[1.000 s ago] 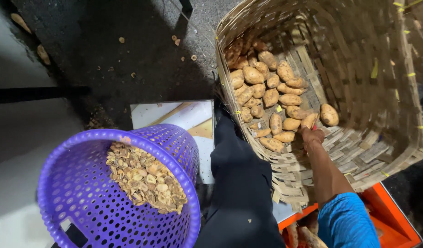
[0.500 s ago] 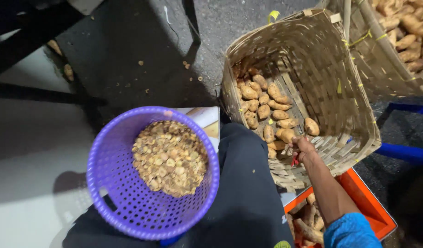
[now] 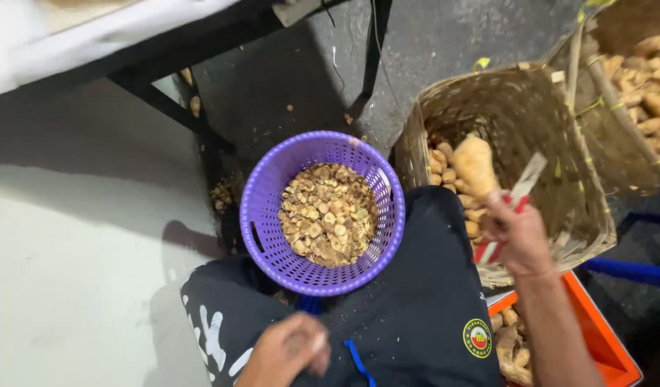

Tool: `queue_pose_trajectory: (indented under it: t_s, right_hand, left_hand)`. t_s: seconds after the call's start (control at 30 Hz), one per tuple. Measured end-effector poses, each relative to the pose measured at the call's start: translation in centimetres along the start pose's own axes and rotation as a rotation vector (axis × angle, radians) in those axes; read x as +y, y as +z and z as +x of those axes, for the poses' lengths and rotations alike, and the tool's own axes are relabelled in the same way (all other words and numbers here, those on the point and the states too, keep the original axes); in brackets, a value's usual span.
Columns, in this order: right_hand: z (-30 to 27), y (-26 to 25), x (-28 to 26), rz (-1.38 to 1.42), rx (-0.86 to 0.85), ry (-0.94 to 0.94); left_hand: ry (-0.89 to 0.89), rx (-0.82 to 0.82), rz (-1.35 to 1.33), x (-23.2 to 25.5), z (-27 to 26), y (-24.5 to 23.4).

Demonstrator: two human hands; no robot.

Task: Peeling and slicing root vegetables into a basket using a knife

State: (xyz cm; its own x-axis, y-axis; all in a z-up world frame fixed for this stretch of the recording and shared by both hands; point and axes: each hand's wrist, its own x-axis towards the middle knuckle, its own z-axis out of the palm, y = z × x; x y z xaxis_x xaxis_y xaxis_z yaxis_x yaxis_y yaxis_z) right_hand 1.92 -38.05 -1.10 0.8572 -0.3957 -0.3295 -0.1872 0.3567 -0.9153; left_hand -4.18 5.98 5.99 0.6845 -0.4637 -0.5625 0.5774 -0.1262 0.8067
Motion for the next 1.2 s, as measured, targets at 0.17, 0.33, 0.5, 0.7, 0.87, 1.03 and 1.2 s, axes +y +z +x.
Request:
queue_pose_trajectory:
  t_s: [0.17,0.33,0.5,0.7,0.87,1.03,1.2]
  right_hand:
    - [-6.8,10.1,1.6,-0.019,-0.14,-0.067]
    - [-10.7,15.5,6.3,-0.34,-0.2,-0.22]
    - [-12.4,16.4,7.5,-0.733,-0.348,-0.197]
    - [-10.7,14.9,7.9,-0.551,-0.075,-0.207]
    - [-9.8,15.3,5.2,-0.661,-0.073,-0.203]
    - [-8.6,15.4,4.8,-0.906,-0.147,-0.311]
    - [-10.0,17.5,2.9,-1.278,-0.214,-0.749]
  left_hand:
    - [0.503,0.142,-0.221,0.7,8.5,3.7]
    - [0.377,0.295,-0.44,0.4,12.6,3.8]
    - [0.443,0.303,-0.82,-1.9,13.4,2.3]
    - [0.557,0.422,-0.578,-1.8,12.3,0.9]
    - [0.579,0.514,-0.376,-1.8,12.4,1.6]
    - [0.628,0.525,-0.228,-3.0,13.1,2.7]
    - [0.675,0.457,-0.171,-2.5,11.4,3.1]
